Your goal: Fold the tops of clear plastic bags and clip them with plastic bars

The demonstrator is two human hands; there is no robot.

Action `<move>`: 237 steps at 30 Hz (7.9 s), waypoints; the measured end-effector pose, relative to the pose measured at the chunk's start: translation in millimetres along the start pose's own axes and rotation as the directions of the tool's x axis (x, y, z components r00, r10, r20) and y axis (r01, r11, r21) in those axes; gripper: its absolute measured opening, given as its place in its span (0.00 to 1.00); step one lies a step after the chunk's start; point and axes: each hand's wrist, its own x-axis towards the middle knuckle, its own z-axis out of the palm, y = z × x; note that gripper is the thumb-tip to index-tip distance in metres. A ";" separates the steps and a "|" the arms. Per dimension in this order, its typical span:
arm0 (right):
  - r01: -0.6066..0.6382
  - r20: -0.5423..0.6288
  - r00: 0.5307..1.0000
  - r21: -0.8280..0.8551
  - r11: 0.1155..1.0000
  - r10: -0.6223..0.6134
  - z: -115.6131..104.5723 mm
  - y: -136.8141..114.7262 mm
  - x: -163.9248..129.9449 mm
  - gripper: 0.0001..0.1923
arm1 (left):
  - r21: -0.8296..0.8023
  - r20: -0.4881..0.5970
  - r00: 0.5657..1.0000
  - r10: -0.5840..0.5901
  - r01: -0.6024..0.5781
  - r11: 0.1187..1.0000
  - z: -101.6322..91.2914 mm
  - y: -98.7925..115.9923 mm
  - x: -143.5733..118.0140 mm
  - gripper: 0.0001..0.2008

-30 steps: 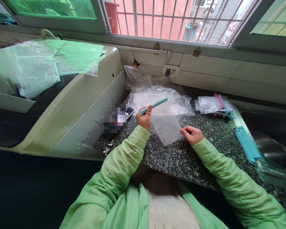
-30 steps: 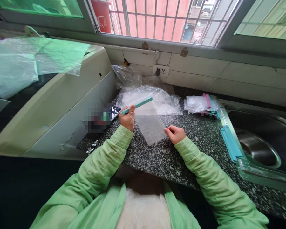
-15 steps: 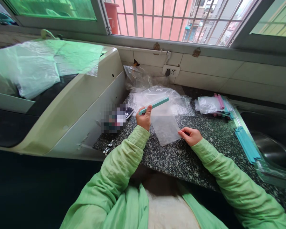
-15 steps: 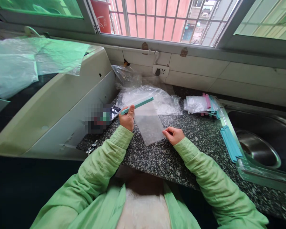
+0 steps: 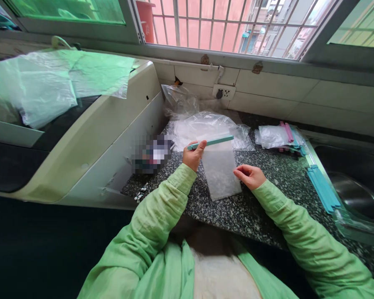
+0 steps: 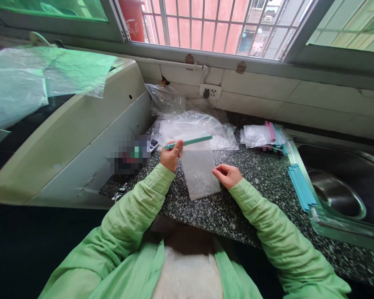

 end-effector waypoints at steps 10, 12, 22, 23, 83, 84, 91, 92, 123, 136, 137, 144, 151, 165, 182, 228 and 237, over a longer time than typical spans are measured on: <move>0.024 -0.020 1.000 0.066 0.998 -0.023 4.1 0.4 1.3 0.16 | 0.012 0.011 1.000 -0.022 0.022 1.000 3.3 3.3 -4.6 0.23; 0.011 -0.005 1.000 0.062 0.998 -0.010 2.8 -3.3 0.4 0.16 | 0.028 0.017 1.000 -0.025 0.025 0.999 3.4 3.9 -4.4 0.23; -0.051 0.013 0.999 0.163 0.985 0.050 -0.5 -5.1 0.8 0.16 | 0.178 0.185 0.973 -0.137 0.104 0.978 1.4 4.8 -6.5 0.23; -0.059 -0.003 0.998 0.178 0.982 0.060 -1.3 -4.6 1.1 0.16 | 0.198 0.215 0.965 -0.150 0.107 0.974 1.8 4.8 -7.6 0.23; -0.444 -0.643 0.766 -0.546 0.710 -0.016 -202.0 36.2 45.2 0.16 | 0.283 0.502 0.783 -0.367 0.253 0.925 163.3 -30.6 30.3 0.07; -0.457 -0.650 0.760 -0.552 0.697 -0.017 -205.2 41.0 49.1 0.16 | 0.285 0.497 0.788 -0.363 0.247 0.926 173.2 -33.2 32.1 0.07; -0.603 -0.710 0.692 -0.469 0.646 0.131 -212.9 64.0 68.3 0.16 | 0.435 0.445 0.799 -0.405 0.202 0.877 222.3 -63.3 32.9 0.06; -0.608 -0.696 0.700 -0.461 0.646 0.162 -213.7 66.7 69.2 0.17 | 0.461 0.431 0.803 -0.412 0.197 0.865 226.5 -66.9 31.9 0.07; -0.397 -0.479 0.878 -0.725 0.563 0.002 -142.9 7.2 113.7 0.15 | 0.667 0.555 0.827 -0.094 -0.374 0.645 82.0 -1.2 66.5 0.05; -0.120 -0.132 0.991 -0.855 0.505 0.011 15.0 -46.7 121.8 0.23 | 0.948 0.067 0.998 -0.001 -0.063 0.313 -22.8 52.3 133.8 0.12; -0.138 -0.146 0.989 -0.857 0.497 0.025 17.5 -47.7 124.0 0.23 | 0.947 0.052 0.998 -0.025 -0.041 0.318 -22.2 50.5 135.7 0.13; -0.148 -0.165 0.986 -0.870 0.470 0.004 20.0 -44.5 135.7 0.16 | 0.969 0.051 0.994 -0.096 -0.026 0.247 -10.0 40.9 136.8 0.10; -0.051 -0.134 0.979 -0.892 0.450 -0.154 12.0 -38.2 133.7 0.15 | 0.960 0.074 0.987 -0.139 -0.033 0.277 -11.6 36.3 133.6 0.07; 0.240 -0.244 0.686 -0.813 0.530 -0.685 -34.4 -17.1 56.4 0.13 | 0.737 0.441 0.769 -0.462 -0.017 0.676 -35.0 25.4 -14.8 0.11; 0.342 -0.243 0.841 -0.455 0.822 -0.484 -34.6 12.2 20.9 0.13 | 0.577 0.763 0.325 -0.560 0.050 0.815 -30.2 110.4 -46.4 0.12; -0.097 0.316 0.947 0.096 0.991 0.062 -25.5 -1.4 12.4 0.15 | 0.421 0.123 0.987 -0.101 0.040 0.906 -36.0 10.4 18.4 0.06; -0.380 0.504 0.846 0.338 0.861 0.175 -21.6 -4.9 12.3 0.23 | 0.398 0.050 0.999 -0.009 -0.012 0.918 -37.8 0.9 21.0 0.05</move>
